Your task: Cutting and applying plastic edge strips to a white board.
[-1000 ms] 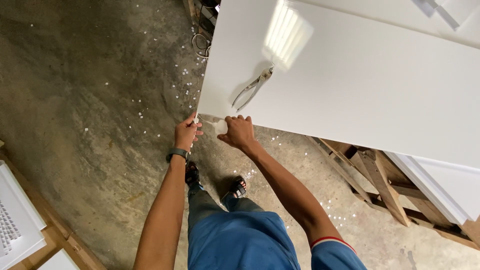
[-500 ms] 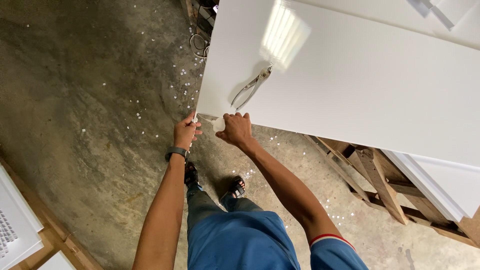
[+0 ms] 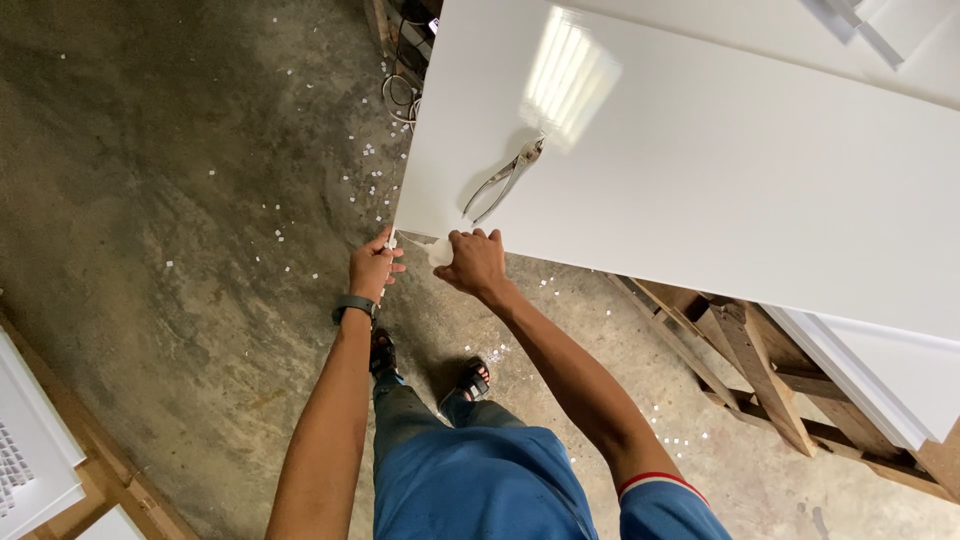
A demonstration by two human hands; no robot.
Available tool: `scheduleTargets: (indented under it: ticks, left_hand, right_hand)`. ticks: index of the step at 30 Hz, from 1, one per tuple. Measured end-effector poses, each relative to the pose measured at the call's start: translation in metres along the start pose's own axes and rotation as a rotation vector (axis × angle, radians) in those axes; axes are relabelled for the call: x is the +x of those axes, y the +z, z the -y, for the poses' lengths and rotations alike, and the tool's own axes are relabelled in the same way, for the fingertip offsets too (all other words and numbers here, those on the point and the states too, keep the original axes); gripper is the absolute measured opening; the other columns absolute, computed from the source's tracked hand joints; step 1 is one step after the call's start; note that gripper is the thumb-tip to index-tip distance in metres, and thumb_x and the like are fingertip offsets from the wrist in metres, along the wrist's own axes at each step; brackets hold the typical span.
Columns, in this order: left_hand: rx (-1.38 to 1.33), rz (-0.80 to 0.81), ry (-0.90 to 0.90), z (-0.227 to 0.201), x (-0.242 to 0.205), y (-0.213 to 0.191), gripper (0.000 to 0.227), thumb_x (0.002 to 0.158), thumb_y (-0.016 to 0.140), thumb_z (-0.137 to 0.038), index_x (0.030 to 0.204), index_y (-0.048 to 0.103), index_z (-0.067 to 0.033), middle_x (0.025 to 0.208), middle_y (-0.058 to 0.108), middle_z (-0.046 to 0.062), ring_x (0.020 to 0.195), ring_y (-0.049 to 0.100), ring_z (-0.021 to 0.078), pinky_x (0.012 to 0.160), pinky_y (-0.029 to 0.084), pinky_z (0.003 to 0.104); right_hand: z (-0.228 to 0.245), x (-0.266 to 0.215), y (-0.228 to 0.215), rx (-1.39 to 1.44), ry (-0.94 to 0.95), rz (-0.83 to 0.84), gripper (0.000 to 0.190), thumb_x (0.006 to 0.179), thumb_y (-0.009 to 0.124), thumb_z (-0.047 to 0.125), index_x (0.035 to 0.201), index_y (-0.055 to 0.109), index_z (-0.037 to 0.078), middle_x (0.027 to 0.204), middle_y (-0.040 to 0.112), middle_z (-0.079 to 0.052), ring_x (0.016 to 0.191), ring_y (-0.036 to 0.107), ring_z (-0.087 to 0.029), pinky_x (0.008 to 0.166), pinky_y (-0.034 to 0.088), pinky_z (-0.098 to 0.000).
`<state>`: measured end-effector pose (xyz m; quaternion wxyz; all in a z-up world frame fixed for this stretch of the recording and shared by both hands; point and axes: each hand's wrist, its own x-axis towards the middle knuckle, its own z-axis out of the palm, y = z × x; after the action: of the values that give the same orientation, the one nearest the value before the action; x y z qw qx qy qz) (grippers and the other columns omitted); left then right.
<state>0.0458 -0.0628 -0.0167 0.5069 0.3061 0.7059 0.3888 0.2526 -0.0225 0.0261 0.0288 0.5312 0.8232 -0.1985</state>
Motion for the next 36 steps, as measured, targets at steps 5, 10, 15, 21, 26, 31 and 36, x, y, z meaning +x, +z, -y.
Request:
scheduleTargets:
  ticks: [5, 10, 15, 21, 26, 31, 36]
  left_hand:
    - [0.038, 0.002, 0.007, -0.003, -0.001, 0.0, 0.047, 0.102, 0.05, -0.006, 0.142, 0.062, -0.0282, 0.119, 0.076, 0.008, 0.079, 0.074, 0.0144, 0.059, 0.057, 0.027]
    - [-0.007, -0.006, 0.017, 0.0, 0.001, 0.0, 0.045, 0.101, 0.052, -0.007, 0.14, 0.063, -0.0269, 0.124, 0.07, 0.008, 0.09, 0.075, 0.0161, 0.066, 0.06, 0.029]
    - [0.048, -0.05, 0.129, 0.014, 0.018, 0.002, 0.043, 0.098, 0.055, -0.004, 0.136, 0.067, -0.0209, 0.127, 0.07, 0.005, 0.081, 0.068, 0.013, 0.063, 0.056, 0.028]
    - [0.178, -0.064, 0.116, -0.006, 0.009, 0.003, 0.045, 0.098, 0.057, -0.004, 0.14, 0.066, -0.0192, 0.092, 0.07, 0.008, 0.064, 0.05, 0.0137, 0.057, 0.045, 0.033]
    - [0.244, -0.09, 0.337, 0.024, 0.044, 0.004, 0.043, 0.096, 0.06, -0.004, 0.137, 0.067, -0.0152, 0.098, 0.064, 0.0, 0.067, 0.056, 0.0095, 0.059, 0.049, 0.031]
    - [0.307, -0.066, 0.205, 0.005, 0.037, 0.007, 0.046, 0.1, 0.056, -0.004, 0.143, 0.063, -0.0172, 0.078, 0.063, 0.014, 0.061, 0.046, 0.0158, 0.057, 0.042, 0.035]
    - [0.283, -0.053, 0.208, -0.022, 0.029, 0.008, 0.046, 0.096, 0.055, -0.002, 0.139, 0.064, -0.016, 0.095, 0.073, 0.005, 0.06, 0.049, 0.014, 0.058, 0.044, 0.034]
  right_hand:
    - [-0.015, -0.007, 0.01, 0.051, 0.008, -0.02, 0.054, 0.076, 0.083, 0.053, 0.109, 0.068, 0.013, 0.083, 0.072, -0.003, 0.083, 0.059, -0.02, 0.087, 0.041, -0.0415]
    - [-0.037, -0.032, 0.009, 0.284, -0.007, -0.111, 0.063, 0.074, 0.085, 0.05, 0.123, 0.065, 0.017, 0.102, 0.076, -0.006, 0.092, 0.065, -0.023, 0.091, 0.046, -0.044]
    - [-0.076, -0.055, 0.003, 0.652, 0.111, -0.353, 0.067, 0.076, 0.089, 0.034, 0.129, 0.057, 0.01, 0.123, 0.069, -0.013, 0.106, 0.067, -0.031, 0.09, 0.057, -0.0513]
    - [-0.148, -0.045, -0.017, 0.828, 0.505, -0.732, 0.072, 0.079, 0.086, 0.027, 0.132, 0.043, 0.005, 0.124, 0.065, -0.021, 0.103, 0.07, -0.031, 0.083, 0.065, -0.0501]
    - [-0.204, -0.021, -0.023, 0.723, 0.617, -0.86, 0.071, 0.083, 0.087, 0.025, 0.131, 0.04, 0.004, 0.117, 0.065, -0.021, 0.101, 0.07, -0.033, 0.087, 0.062, -0.0496]
    - [-0.217, -0.007, -0.026, 0.649, 0.592, -0.9, 0.074, 0.085, 0.088, 0.026, 0.135, 0.038, 0.004, 0.121, 0.063, -0.021, 0.111, 0.066, -0.034, 0.097, 0.057, -0.0514]
    - [-0.203, -0.018, 0.0, 0.699, 0.667, -0.895, 0.103, 0.077, 0.091, 0.028, 0.148, 0.023, -0.001, 0.146, 0.042, -0.028, 0.133, 0.046, -0.041, 0.108, 0.043, -0.0584]
